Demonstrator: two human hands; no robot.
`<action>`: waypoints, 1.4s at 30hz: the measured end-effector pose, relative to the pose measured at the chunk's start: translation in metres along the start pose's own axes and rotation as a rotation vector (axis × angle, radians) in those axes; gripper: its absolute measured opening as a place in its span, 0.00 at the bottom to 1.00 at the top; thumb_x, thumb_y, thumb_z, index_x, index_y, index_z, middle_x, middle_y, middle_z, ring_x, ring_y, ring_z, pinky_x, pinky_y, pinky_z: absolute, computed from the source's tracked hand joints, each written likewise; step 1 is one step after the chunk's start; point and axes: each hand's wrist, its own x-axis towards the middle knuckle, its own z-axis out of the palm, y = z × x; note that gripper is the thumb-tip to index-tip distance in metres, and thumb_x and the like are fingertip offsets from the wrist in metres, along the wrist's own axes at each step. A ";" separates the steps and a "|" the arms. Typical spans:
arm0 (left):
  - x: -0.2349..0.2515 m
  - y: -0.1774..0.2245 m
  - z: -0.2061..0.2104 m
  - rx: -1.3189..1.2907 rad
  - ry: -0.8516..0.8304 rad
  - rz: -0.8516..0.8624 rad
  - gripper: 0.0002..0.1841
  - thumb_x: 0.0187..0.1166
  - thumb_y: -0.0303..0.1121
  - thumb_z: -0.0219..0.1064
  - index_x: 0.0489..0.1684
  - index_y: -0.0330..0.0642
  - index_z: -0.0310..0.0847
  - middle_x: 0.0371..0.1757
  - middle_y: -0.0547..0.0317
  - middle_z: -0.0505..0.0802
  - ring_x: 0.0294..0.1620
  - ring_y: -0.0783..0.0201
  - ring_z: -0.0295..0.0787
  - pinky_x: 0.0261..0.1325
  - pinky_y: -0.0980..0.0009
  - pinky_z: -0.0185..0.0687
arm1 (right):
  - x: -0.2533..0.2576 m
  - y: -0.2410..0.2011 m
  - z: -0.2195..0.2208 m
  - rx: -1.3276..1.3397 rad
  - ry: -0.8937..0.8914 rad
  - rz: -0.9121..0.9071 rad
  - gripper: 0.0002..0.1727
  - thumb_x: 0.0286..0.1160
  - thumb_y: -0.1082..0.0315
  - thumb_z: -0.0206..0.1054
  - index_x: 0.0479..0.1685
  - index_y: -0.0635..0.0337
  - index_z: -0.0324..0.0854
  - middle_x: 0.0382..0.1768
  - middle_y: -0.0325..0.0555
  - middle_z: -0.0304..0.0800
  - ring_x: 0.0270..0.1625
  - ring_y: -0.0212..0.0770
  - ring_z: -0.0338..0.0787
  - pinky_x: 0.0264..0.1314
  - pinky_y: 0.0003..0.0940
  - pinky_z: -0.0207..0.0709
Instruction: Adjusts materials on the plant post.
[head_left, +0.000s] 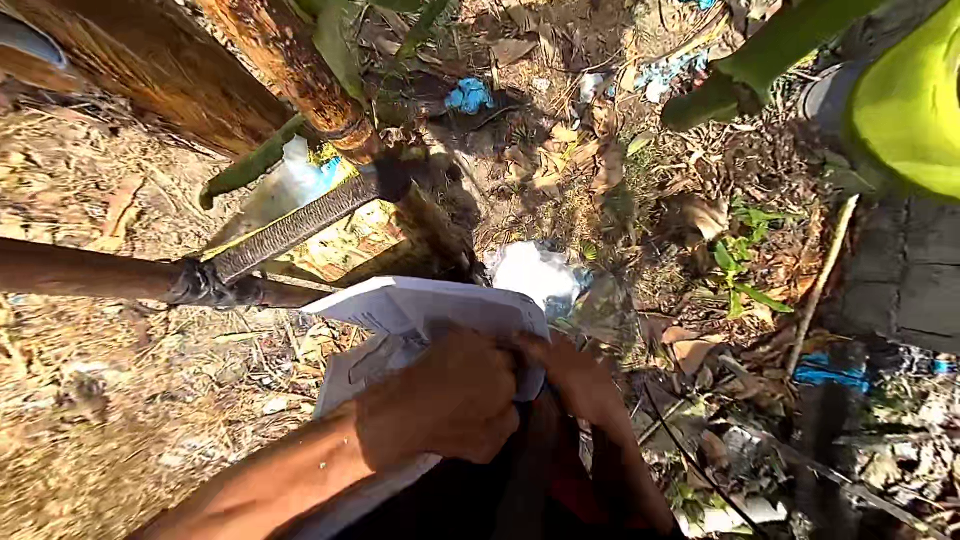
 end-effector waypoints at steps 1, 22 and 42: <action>0.024 0.002 -0.007 -0.055 -0.031 0.075 0.18 0.72 0.42 0.58 0.12 0.41 0.77 0.19 0.52 0.84 0.25 0.50 0.87 0.25 0.49 0.76 | -0.011 0.010 -0.011 0.032 0.137 -0.024 0.20 0.87 0.60 0.52 0.56 0.67 0.84 0.48 0.42 0.90 0.53 0.26 0.87 0.61 0.30 0.79; 0.148 0.041 0.001 0.281 -0.234 0.398 0.15 0.77 0.35 0.64 0.26 0.31 0.86 0.36 0.38 0.91 0.45 0.37 0.90 0.42 0.43 0.79 | -0.056 0.047 -0.091 0.523 0.705 0.186 0.35 0.89 0.55 0.20 0.46 0.69 0.74 0.20 0.42 0.89 0.20 0.36 0.88 0.27 0.32 0.84; 0.021 0.005 -0.029 -0.855 0.434 0.042 0.47 0.85 0.70 0.29 0.59 0.35 0.83 0.59 0.51 0.91 0.62 0.63 0.87 0.65 0.63 0.84 | 0.056 0.045 0.053 0.684 0.604 -0.679 0.17 0.82 0.67 0.58 0.56 0.76 0.79 0.47 0.46 0.92 0.54 0.22 0.88 0.61 0.21 0.81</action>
